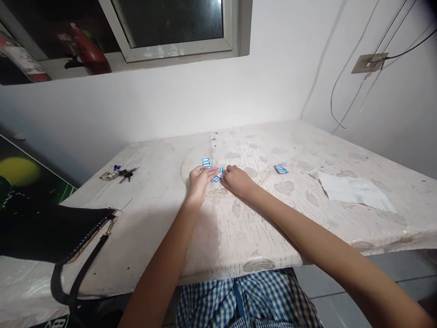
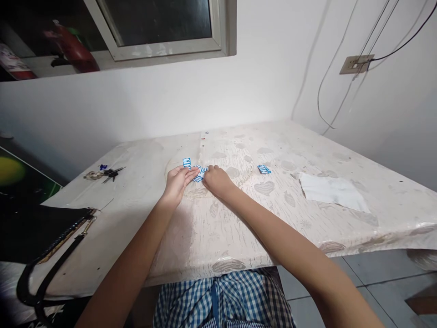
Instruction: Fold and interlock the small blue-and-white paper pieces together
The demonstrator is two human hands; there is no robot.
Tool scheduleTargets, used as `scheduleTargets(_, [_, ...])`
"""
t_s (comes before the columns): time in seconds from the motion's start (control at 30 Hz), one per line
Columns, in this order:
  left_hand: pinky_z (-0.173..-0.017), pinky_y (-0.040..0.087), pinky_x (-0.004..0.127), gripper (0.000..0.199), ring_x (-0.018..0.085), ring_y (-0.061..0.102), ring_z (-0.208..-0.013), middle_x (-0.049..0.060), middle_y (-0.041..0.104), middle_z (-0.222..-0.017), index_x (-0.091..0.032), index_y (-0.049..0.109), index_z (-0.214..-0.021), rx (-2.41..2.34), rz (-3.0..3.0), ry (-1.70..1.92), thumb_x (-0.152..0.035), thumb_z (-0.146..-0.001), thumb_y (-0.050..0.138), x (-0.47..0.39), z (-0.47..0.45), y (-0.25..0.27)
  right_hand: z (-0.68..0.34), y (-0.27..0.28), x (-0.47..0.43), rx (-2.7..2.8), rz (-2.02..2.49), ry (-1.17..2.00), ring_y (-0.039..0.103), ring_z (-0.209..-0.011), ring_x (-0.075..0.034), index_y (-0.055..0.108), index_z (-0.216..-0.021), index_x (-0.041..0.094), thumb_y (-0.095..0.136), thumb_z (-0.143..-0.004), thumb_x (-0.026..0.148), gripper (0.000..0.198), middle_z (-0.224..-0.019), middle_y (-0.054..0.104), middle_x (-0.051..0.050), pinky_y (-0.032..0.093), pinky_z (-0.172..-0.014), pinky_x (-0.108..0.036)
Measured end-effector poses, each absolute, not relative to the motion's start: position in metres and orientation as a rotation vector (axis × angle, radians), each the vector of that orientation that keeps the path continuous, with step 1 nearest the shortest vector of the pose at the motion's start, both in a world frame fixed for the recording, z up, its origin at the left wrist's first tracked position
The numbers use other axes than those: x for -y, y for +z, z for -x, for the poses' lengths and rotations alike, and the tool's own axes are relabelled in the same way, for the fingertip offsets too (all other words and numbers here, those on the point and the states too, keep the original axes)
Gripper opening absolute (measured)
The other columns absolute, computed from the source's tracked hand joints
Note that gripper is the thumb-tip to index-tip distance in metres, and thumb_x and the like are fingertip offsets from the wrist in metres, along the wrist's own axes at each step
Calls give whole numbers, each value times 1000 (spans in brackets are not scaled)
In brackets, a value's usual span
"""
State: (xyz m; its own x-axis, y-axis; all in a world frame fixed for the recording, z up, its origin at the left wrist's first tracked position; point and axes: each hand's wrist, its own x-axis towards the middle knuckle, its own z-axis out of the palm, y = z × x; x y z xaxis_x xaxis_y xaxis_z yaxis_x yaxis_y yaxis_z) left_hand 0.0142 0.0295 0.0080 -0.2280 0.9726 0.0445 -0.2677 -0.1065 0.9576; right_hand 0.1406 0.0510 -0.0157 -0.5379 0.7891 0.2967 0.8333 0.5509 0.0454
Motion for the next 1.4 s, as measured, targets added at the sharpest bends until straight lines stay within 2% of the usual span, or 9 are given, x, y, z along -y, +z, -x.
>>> scheduleTargets(0.23, [-84, 50, 35, 11, 17, 66, -72, 11, 66, -73, -10, 51, -73, -1148, -942, 1522, -6, -79, 44, -28, -15, 10, -143, -14, -50, 2593, 1335, -253, 53, -87, -23, 57, -97, 7, 36, -86, 10, 24, -93, 58, -16, 40, -71, -29])
scheduleTargets(0.37, [-85, 49, 37, 9, 16, 66, -69, 9, 66, -73, -11, 51, -78, -1219, -990, 1483, -6, -80, 43, -28, -16, 10, -150, -15, -58, 2345, 1364, 30, 56, -83, -21, 58, -97, 8, 38, -84, 9, 24, -92, 61, -15, 40, -70, -28])
scheduleTargets(0.53, [-82, 50, 38, 9, 16, 66, -65, 8, 66, -68, -11, 51, -79, -1240, -1078, 1344, -7, -81, 43, -29, -17, 5, -167, -4, -68, 1903, 1118, 394, 58, -83, -16, 66, -93, 14, 41, -79, 9, 29, -92, 65, -7, 43, -76, -28])
scheduleTargets(0.77, [-80, 52, 37, 5, 17, 66, -66, 8, 67, -69, -12, 55, -80, -1152, -1175, 1080, -12, -80, 49, -26, -20, 0, -178, 9, -66, 1705, 917, 830, 55, -53, -8, 68, -89, 10, 43, -72, 5, 30, -88, 58, -7, 47, -51, -25])
scheduleTargets(0.87, [-83, 50, 38, 8, 18, 67, -70, 10, 68, -74, -11, 54, -87, -1097, -1198, 1035, -14, -81, 50, -25, -20, 0, -176, 8, -65, 1798, 869, 763, 54, -55, -8, 68, -87, 10, 44, -72, 4, 29, -87, 58, -7, 47, -53, -25])
scheduleTargets(1.03, [-87, 48, 39, 15, 19, 66, -78, 12, 68, -81, -12, 55, -94, -970, -1277, 979, -21, -82, 52, -22, -21, 0, -171, 9, -61, 1904, 885, 591, 56, -75, -12, 67, -90, 14, 46, -72, 4, 29, -87, 62, -6, 46, -68, -27])
scheduleTargets(1.2, [-89, 47, 39, 12, 18, 66, -79, 11, 68, -83, -12, 56, -92, -945, -1260, 1007, -19, -82, 52, -21, -24, 1, -168, 7, -61, 1885, 1020, 546, 51, -64, -10, 66, -90, 12, 48, -71, 6, 27, -83, 62, -5, 43, -64, -26])
scheduleTargets(1.4, [-90, 46, 39, 18, 18, 66, -80, 11, 67, -91, -12, 56, -98, -925, -1221, 1058, -16, -80, 55, -21, -27, 2, -168, 7, -60, 1894, 1014, 528, 49, -64, -10, 65, -93, 11, 47, -70, 7, 29, -83, 59, -5, 41, -63, -26])
